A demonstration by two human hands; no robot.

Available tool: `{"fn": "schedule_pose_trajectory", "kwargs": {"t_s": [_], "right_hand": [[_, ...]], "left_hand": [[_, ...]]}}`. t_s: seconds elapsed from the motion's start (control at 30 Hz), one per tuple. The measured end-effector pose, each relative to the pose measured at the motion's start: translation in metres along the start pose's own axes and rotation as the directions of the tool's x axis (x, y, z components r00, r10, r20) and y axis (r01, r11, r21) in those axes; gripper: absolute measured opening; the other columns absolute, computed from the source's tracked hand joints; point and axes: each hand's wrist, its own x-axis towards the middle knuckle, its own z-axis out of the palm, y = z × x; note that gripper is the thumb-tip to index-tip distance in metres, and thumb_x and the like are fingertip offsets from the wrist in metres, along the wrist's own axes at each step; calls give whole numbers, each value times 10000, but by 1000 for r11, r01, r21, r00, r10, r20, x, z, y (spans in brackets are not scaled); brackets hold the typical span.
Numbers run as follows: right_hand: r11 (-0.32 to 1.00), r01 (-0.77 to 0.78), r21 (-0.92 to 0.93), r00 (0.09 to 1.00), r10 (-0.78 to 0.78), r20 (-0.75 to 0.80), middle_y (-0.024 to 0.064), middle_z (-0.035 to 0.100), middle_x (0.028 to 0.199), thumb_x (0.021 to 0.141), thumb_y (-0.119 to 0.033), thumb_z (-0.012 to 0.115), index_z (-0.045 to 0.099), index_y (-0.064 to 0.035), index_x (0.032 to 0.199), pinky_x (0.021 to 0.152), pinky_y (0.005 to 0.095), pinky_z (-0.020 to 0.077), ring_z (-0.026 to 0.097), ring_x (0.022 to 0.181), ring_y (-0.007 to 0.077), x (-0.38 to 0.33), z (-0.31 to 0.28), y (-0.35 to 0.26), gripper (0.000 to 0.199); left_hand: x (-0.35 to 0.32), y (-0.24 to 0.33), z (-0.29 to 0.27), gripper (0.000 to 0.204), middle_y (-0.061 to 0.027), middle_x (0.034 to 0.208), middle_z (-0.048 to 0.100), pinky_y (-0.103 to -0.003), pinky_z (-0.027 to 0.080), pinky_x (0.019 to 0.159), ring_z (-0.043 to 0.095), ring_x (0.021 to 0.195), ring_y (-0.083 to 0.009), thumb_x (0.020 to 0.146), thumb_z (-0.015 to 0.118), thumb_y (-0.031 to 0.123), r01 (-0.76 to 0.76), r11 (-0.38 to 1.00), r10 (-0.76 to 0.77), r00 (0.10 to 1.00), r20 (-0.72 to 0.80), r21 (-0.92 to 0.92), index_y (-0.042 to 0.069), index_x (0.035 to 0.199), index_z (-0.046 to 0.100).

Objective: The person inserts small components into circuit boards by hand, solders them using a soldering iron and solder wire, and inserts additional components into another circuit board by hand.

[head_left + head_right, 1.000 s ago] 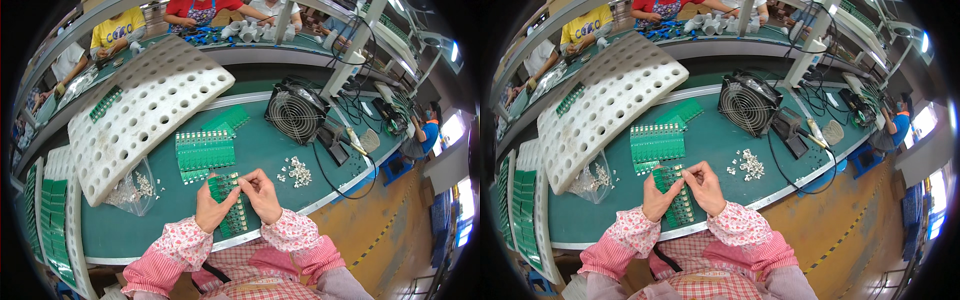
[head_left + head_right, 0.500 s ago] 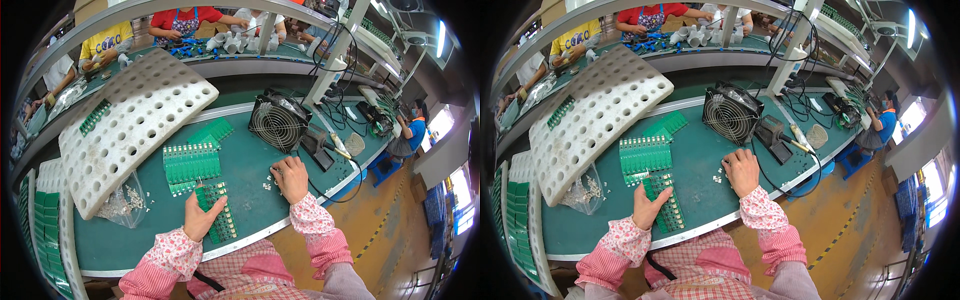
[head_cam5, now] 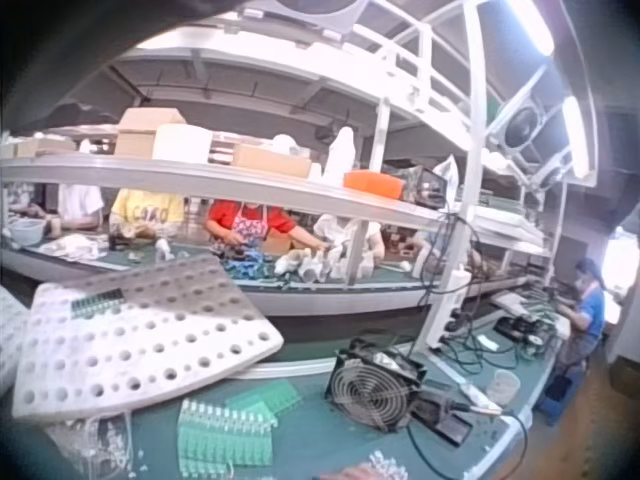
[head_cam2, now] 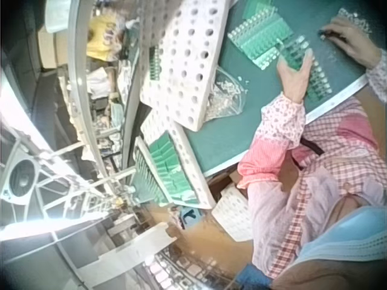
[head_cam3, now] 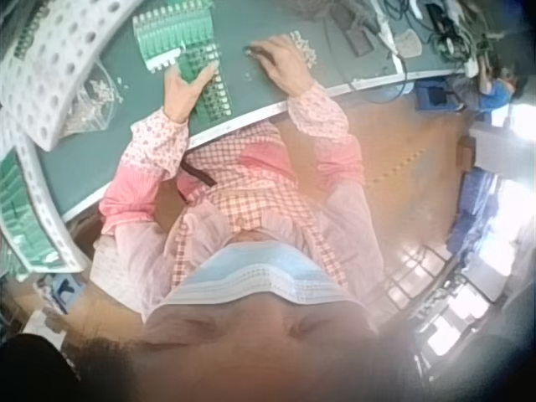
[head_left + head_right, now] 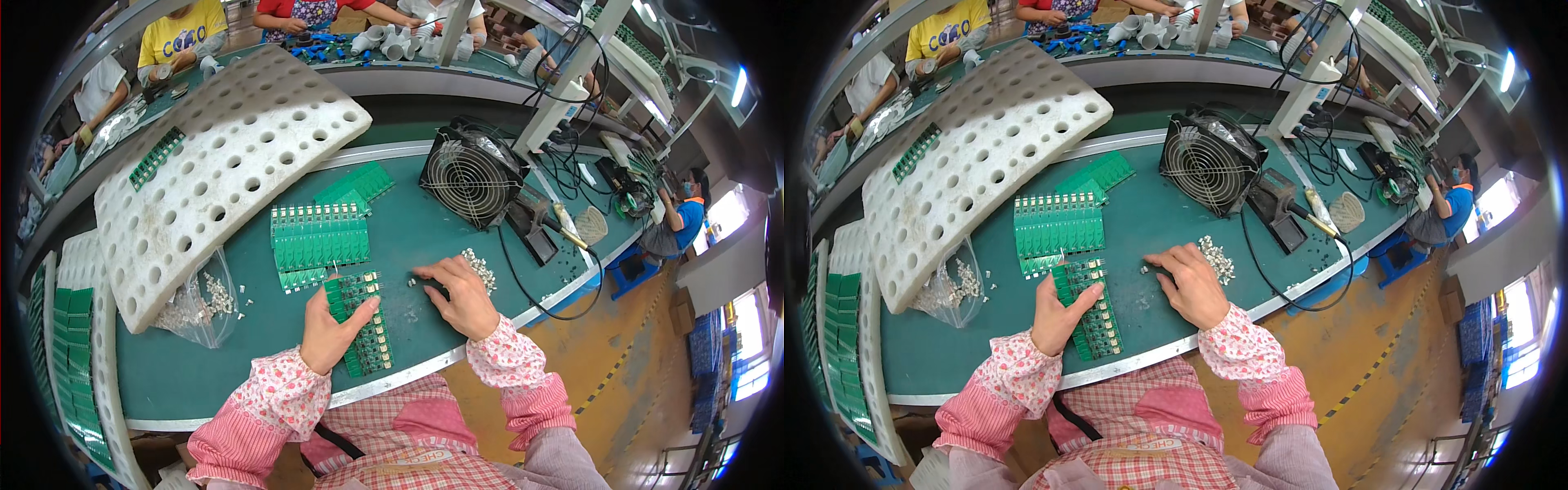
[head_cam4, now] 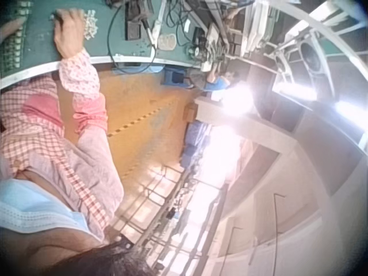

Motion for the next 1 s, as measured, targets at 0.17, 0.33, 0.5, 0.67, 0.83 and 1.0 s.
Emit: {"fn": "schedule_pose_trajectory", "kwargs": {"t_s": [0.17, 0.33, 0.5, 0.67, 0.83, 1.0], "right_hand": [[999, 11, -32, 999, -12, -35, 76, 585, 867, 762, -81, 657, 644, -48, 979, 752, 376, 439, 516, 832, 273, -1, -1, -5, 220], [989, 51, -137, 993, -65, -96, 77, 591, 819, 751, -73, 669, 633, -46, 906, 704, 356, 439, 526, 790, 260, 5, 14, -4, 162], [998, 26, -65, 998, -30, -58, 84, 592, 755, 732, -65, 682, 585, -28, 840, 686, 355, 455, 565, 744, 245, 5, 11, -12, 150], [997, -37, 72, 999, 38, -18, 84, 602, 775, 715, -17, 664, 588, -22, 856, 670, 322, 480, 578, 756, 217, 3, 9, -11, 160], [998, -49, 32, 998, 50, -28, 84, 590, 768, 709, -26, 663, 590, -18, 858, 678, 336, 465, 560, 747, 227, 2, 9, -11, 165], [998, 53, -30, 995, -56, -87, 86, 585, 753, 729, -31, 663, 595, -13, 860, 671, 345, 463, 564, 721, 232, 1, 8, -10, 149]], "left_hand": [[0, 0, 0, 226, -29, 871, 642, -239, 486, 677, 584, 759, -75, 808, 698, 81, -6, 1000, 6, 1000, 0, 14, -7, 983, 586], [-1, 1, 1, 224, -30, 867, 644, -239, 488, 671, 585, 751, -73, 804, 703, 85, 10, 1000, -10, 1000, 3, -5, -7, 974, 589], [-2, -2, 0, 224, -28, 863, 645, -239, 489, 666, 587, 745, -71, 801, 709, 90, -12, 1000, 12, 1000, -10, 2, -6, 967, 592], [-2, -3, -1, 239, -29, 863, 647, -240, 490, 668, 590, 747, -72, 799, 715, 99, -14, 1000, 14, 1000, -1, -6, -6, 975, 591], [-1, -4, -1, 233, -32, 869, 645, -246, 497, 675, 594, 749, -84, 802, 700, 76, -24, 1000, 24, 1000, 2, 12, -3, 990, 586], [-1, 0, 0, 236, -35, 882, 646, -244, 497, 678, 596, 757, -86, 803, 700, 78, -23, 1000, 23, 1000, 5, 3, -4, 994, 586]]}}
